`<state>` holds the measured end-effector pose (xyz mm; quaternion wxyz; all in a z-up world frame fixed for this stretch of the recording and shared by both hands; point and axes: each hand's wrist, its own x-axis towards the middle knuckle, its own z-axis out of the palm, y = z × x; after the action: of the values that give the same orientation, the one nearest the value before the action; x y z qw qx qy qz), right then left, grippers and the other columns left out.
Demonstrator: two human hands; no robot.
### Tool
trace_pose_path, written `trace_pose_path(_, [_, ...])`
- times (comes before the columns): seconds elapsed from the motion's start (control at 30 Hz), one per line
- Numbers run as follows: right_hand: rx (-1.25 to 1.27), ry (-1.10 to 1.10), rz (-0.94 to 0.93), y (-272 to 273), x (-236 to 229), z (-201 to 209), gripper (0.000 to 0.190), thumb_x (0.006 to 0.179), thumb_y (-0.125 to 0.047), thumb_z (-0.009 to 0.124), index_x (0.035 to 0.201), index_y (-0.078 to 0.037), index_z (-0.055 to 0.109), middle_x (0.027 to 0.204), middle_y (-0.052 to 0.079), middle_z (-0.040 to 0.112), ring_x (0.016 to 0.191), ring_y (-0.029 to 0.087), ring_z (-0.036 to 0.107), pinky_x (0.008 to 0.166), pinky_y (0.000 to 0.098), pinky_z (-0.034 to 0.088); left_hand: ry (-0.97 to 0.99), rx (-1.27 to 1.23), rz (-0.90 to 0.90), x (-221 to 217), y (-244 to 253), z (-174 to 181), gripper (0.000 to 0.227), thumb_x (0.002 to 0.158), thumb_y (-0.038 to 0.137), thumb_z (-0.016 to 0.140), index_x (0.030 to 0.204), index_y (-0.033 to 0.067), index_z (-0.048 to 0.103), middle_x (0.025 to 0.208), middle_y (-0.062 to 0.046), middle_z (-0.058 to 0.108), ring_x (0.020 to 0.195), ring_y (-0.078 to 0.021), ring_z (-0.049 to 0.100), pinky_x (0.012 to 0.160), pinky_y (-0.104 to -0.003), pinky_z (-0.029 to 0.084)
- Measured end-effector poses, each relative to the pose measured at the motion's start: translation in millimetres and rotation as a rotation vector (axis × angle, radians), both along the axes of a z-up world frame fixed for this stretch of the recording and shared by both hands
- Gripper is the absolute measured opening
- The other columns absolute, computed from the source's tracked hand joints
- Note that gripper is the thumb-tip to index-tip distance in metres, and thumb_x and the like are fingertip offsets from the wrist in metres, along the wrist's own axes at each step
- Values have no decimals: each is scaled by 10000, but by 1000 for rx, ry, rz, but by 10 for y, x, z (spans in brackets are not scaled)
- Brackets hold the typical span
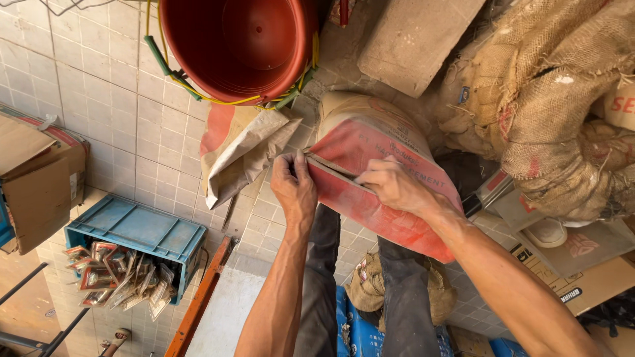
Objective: The person opens a large bag of cement, lifts it, and uses a scoop to transfer the powder into a smaller container.
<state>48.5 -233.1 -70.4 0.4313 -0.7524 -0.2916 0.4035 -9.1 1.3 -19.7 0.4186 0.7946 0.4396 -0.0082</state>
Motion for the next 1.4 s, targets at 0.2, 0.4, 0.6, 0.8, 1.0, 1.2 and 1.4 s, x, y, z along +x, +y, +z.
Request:
trace_pose_path(0.2, [-21, 66, 2, -305, 142, 286, 183, 1033, -183, 640, 983, -162, 815, 831, 80, 661, 847, 345, 735, 936, 434, 502, -62, 294, -320, -11, -24, 117, 125, 1048, 162, 695, 1124, 86, 632, 1000, -134, 607, 960, -391, 644, 897, -492, 507])
trace_pose_path(0.4, [-98, -12, 105, -462, 272, 345, 159, 1011, -282, 674, 972, -223, 817, 837, 60, 654, 856, 325, 731, 932, 418, 542, -204, 387, -1183, -187, -584, 219, 284, 1066, 302, 562, 1270, 121, 644, 1143, -85, 642, 1234, -281, 600, 1214, -686, 285])
trace_pose_path(0.6, [-131, -10, 149, -684, 193, 418, 134, 976, -256, 702, 986, -235, 834, 840, 47, 689, 862, 323, 745, 909, 421, 574, -215, 285, -1383, -192, -476, 97, 240, 1037, 307, 566, 840, 170, 578, 800, -28, 498, 822, -251, 563, 1038, -525, 407])
trace_pose_path(0.8, [-115, -14, 79, -1193, 81, 385, 134, 969, -240, 716, 1011, -246, 843, 827, 18, 667, 846, 269, 742, 954, 404, 537, -288, 210, -1418, -359, -302, 108, 337, 1088, 347, 560, 812, 155, 537, 779, -45, 457, 803, -271, 554, 1037, -506, 443])
trace_pose_path(1.0, [-53, -98, -87, -1203, 28, 591, 153, 986, -208, 739, 1094, -217, 848, 887, 15, 683, 887, 238, 743, 934, 380, 522, -47, 146, -1502, -14, -517, 604, 378, 888, 531, 734, 856, 163, 653, 782, -55, 617, 827, -262, 652, 1062, -546, 435])
trace_pose_path(1.2, [-82, -170, -29, -949, -50, 666, 142, 1020, -285, 688, 1018, -253, 827, 842, -34, 639, 833, 168, 717, 963, 336, 473, 110, 143, -1467, -170, -1136, 319, 241, 984, 356, 563, 865, 169, 655, 710, -51, 656, 723, -280, 683, 824, -479, 424])
trace_pose_path(1.4, [-65, -23, 21, -1389, 30, 818, 215, 1048, -283, 631, 1020, -208, 831, 823, -16, 622, 815, 207, 701, 973, 381, 463, -90, 33, -1472, -255, -931, 572, 286, 1037, 362, 573, 799, 204, 590, 674, -11, 575, 718, -232, 632, 847, -421, 451])
